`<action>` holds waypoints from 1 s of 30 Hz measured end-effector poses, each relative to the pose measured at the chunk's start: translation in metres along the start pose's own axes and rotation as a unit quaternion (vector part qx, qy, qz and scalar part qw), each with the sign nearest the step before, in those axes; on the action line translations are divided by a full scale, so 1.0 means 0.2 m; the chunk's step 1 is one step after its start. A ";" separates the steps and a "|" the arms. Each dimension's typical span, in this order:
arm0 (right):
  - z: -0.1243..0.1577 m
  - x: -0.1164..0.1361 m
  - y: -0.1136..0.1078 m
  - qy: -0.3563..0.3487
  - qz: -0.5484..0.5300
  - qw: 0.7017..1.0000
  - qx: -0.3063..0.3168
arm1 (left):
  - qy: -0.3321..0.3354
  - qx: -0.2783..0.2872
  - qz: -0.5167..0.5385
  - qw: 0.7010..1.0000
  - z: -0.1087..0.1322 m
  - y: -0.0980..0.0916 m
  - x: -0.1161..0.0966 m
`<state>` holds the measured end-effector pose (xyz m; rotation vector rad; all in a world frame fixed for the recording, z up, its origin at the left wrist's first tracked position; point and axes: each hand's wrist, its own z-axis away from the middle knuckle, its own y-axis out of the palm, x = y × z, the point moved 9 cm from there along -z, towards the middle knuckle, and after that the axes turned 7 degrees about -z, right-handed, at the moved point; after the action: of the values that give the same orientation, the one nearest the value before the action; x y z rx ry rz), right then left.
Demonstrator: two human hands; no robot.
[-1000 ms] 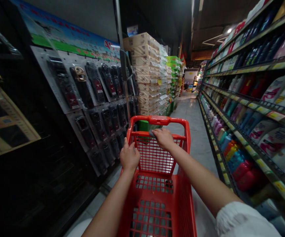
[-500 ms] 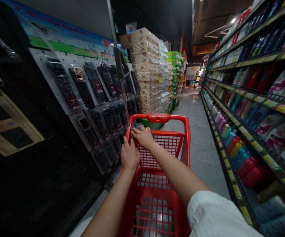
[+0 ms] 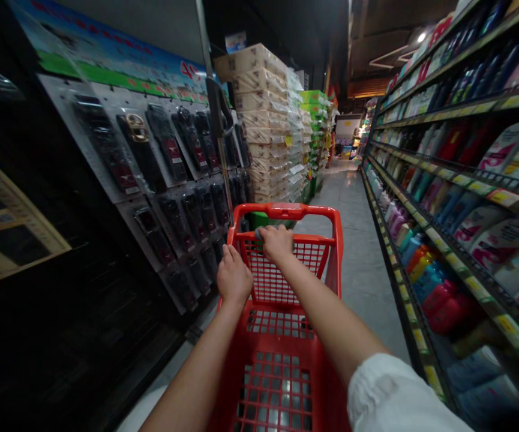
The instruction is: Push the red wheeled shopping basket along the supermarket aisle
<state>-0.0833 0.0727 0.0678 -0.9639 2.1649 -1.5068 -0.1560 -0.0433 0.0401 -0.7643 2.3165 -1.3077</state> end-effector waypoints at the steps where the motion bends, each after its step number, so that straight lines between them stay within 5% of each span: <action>1: -0.02 0.06 0.01 -0.010 -0.007 1.000 -0.005 | 0.003 -0.002 -0.002 1.000 0.00 0.00 0.00; 4: -0.04 0.21 0.02 -0.053 -0.014 0.998 -0.024 | 0.014 -0.008 -0.012 1.000 -0.01 0.01 0.00; 7: -0.02 0.22 0.04 -0.079 0.003 0.997 -0.018 | 0.016 -0.010 -0.014 1.000 -0.01 0.02 0.01; 16: 0.27 -0.41 -0.10 0.036 0.075 0.996 -0.037 | 0.012 -0.019 0.016 1.000 -0.02 0.00 0.04; 19: 0.30 -0.50 -0.14 0.097 0.055 0.992 -0.058 | 0.009 -0.023 0.027 0.999 -0.03 -0.01 0.03; 23: 0.20 -0.38 -0.13 0.172 0.006 0.983 -0.061 | 0.006 -0.022 0.023 0.999 -0.03 -0.01 0.02; 30: -0.01 0.13 -0.04 0.066 -0.028 0.996 -0.058 | 0.013 -0.025 -0.004 1.000 -0.03 0.00 0.03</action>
<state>-0.0996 0.0541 0.0792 -0.9974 2.3583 -1.5243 -0.1637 -0.0424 0.0436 -0.7764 2.3764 -1.2754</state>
